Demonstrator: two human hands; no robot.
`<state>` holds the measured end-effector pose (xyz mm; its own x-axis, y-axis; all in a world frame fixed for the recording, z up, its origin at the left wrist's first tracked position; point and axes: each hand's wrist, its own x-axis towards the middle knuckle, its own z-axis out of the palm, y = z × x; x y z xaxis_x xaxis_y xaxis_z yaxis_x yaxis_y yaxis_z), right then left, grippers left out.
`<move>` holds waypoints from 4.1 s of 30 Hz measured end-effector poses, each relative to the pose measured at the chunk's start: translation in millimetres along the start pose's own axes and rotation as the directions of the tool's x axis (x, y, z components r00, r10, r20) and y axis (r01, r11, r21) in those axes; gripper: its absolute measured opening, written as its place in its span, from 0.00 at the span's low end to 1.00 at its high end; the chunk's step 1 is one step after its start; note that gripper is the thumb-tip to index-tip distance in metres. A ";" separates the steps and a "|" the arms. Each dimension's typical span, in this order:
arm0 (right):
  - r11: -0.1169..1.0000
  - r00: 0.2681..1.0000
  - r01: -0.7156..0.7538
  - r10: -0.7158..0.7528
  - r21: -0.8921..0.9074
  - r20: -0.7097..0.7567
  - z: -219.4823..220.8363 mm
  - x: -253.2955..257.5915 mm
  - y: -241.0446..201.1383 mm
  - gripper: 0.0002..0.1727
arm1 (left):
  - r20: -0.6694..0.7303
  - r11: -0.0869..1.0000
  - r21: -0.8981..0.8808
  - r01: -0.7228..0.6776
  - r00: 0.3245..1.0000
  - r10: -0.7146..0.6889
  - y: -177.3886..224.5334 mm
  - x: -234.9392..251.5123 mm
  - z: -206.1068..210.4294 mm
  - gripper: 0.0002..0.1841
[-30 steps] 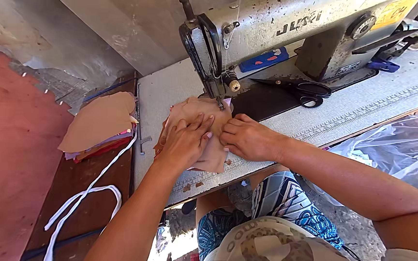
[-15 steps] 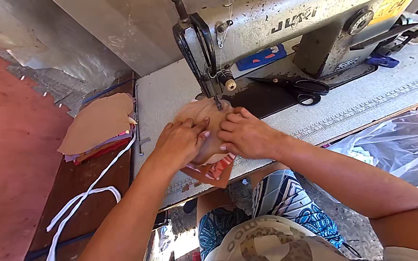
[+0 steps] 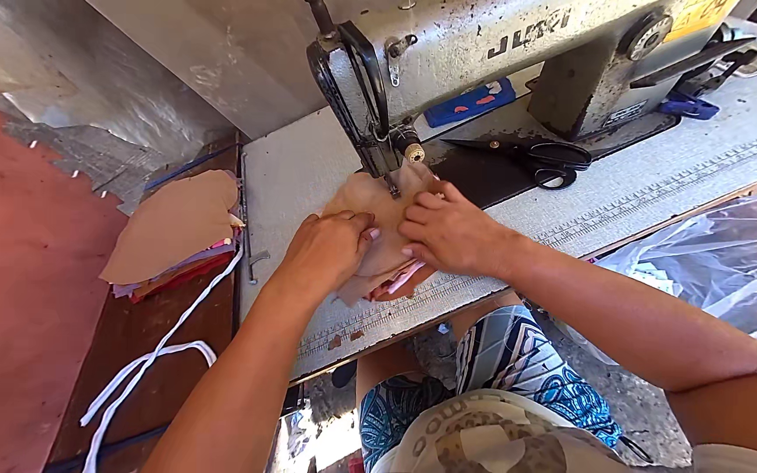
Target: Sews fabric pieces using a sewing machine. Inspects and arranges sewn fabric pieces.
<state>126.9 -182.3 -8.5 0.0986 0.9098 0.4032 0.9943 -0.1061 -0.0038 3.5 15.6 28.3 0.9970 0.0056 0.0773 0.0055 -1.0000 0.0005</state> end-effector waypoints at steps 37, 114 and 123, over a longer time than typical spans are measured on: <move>0.970 0.977 -0.205 0.210 -0.134 0.025 -14.5 9.4 45.0 0.18 | 0.195 0.908 -0.168 0.384 0.916 -0.352 -34.9 50.9 26.6 0.52; 0.953 0.967 0.149 -0.085 0.264 -0.239 118.3 304.2 -88.6 0.36 | -0.275 0.627 -0.643 0.440 0.631 -0.725 -221.3 -103.8 -1.3 0.10; 0.934 0.902 0.347 -0.307 0.086 -0.302 127.7 302.4 -87.8 0.06 | -0.284 0.600 -0.660 0.452 0.589 -0.756 -221.0 -100.6 1.0 0.10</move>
<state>74.4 153.4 -3.1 -0.2285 0.7321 0.6417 0.9662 0.2512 0.0574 -97.9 236.0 19.4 0.5612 0.7597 0.3285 0.4025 -0.5974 0.6936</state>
